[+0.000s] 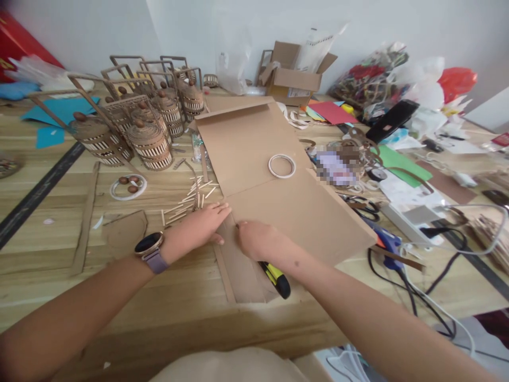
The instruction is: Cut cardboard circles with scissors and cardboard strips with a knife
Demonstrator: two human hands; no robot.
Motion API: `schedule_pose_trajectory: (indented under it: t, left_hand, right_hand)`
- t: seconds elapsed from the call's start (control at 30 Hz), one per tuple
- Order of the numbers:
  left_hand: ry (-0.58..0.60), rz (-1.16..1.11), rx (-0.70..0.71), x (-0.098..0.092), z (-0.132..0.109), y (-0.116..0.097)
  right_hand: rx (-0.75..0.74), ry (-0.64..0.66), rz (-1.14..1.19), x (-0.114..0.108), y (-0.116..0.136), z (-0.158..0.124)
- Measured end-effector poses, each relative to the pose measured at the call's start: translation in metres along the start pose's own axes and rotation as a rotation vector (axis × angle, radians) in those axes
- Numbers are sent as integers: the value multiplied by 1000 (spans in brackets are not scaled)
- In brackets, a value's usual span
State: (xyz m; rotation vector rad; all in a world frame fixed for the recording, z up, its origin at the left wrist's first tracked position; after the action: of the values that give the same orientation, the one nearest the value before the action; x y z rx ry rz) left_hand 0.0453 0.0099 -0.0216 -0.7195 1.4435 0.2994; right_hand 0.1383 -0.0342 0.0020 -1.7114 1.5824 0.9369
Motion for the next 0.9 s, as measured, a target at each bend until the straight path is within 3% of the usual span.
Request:
schedule_pose_trajectory:
  t: [0.9]
  left_hand:
    - [78, 87, 21, 7, 4, 7]
  right_hand:
    - [99, 173, -26, 86, -14, -113]
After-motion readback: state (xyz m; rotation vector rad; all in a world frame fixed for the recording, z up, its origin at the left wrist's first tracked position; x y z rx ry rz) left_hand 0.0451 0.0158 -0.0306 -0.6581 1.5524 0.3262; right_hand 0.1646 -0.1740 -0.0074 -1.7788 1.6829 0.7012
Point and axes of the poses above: each hand's wrist, its own z-axis towards the middle knuckle, its own x-axis out of the palm, y = z × x, the point moved 7 cm from there along z, towards the middle knuckle, and after that the axes turned 6 degrees about -y, right-handed, at the moved point
